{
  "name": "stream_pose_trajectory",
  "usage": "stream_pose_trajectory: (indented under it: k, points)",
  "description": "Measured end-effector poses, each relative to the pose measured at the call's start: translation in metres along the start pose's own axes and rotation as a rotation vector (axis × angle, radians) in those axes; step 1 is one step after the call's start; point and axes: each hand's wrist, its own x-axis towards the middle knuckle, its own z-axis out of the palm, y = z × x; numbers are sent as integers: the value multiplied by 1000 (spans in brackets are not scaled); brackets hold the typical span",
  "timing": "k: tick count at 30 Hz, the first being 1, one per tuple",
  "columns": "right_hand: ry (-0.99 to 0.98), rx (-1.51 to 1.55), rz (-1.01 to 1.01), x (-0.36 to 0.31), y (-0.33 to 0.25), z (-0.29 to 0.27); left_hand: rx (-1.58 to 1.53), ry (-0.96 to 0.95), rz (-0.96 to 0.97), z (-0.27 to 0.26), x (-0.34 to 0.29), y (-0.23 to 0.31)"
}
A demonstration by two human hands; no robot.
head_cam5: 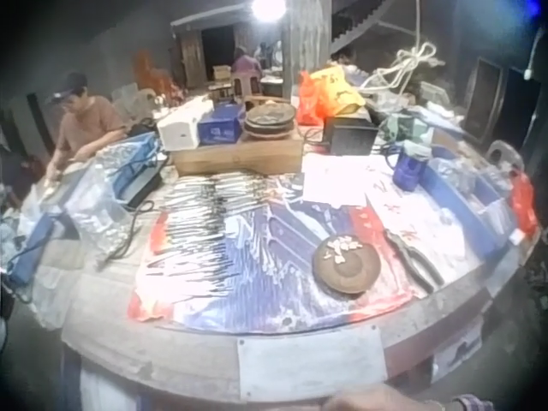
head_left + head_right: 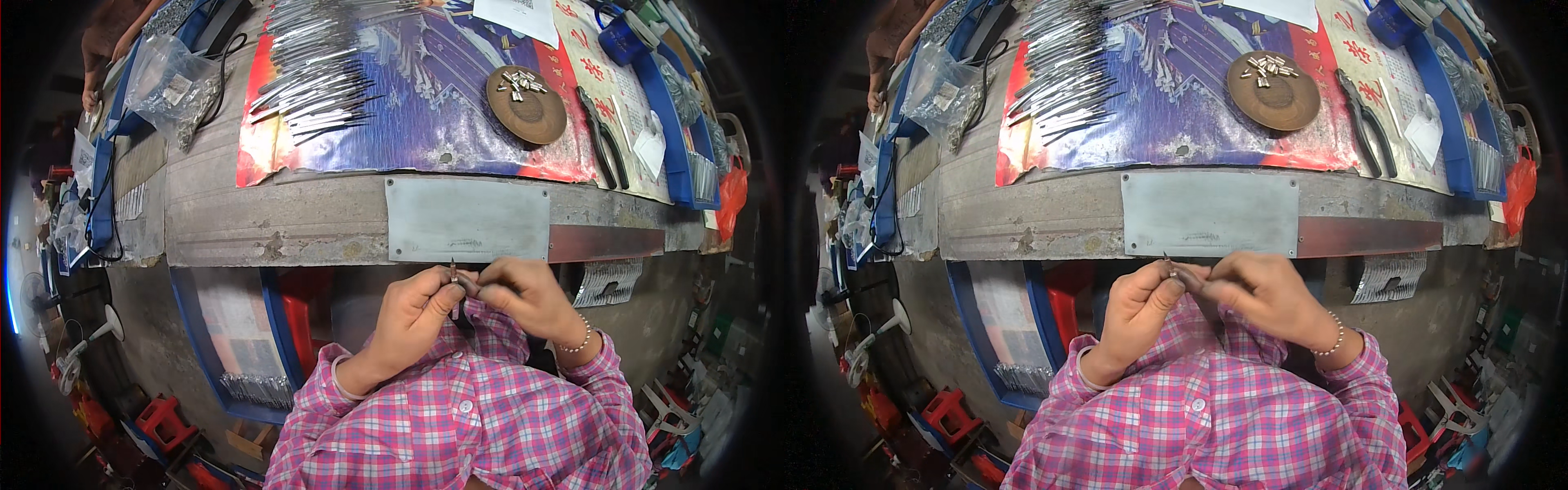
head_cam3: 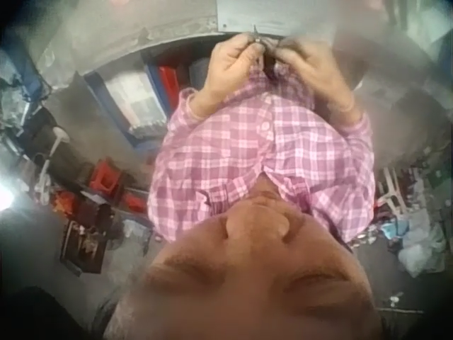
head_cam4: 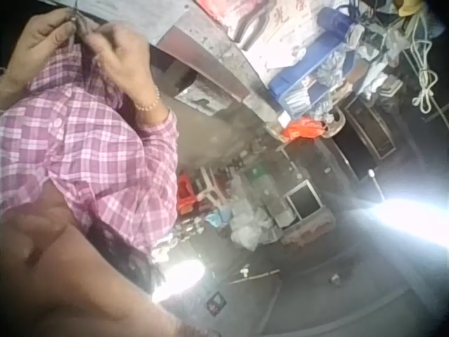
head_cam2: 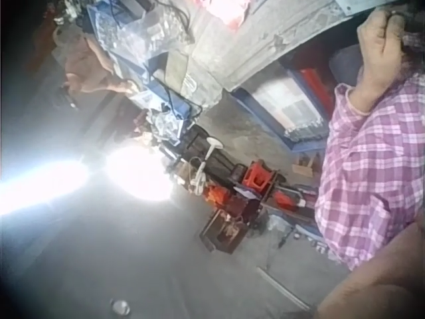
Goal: The person assembles small metal components by hand and with pliers at a workbench.
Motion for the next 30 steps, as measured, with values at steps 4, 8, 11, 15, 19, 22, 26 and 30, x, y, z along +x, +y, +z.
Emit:
stream_pose_trajectory:
  k: [4,8,11,15,19,22,26,30]
  points:
    - [156,364,-45,4,-4,3,-440,-201,-217,7,0,7]
    - [12,830,149,7,-11,4,-1022,-364,-503,15,-2,-3]
    - [9,862,59,7,-5,5,-1043,-393,-519,16,-5,-8]
    - [-28,743,-39,4,2,5,-874,-388,-448,16,-7,-10]
    - [165,179,-17,2,-6,11,265,11,29,21,1,-5]
    - [128,484,27,2,4,18,355,46,125,22,-2,-13]
    - [84,880,84,4,3,3,-317,-155,-310,14,-1,2]
    - [39,815,113,5,2,-2,-600,-252,-451,11,0,2]
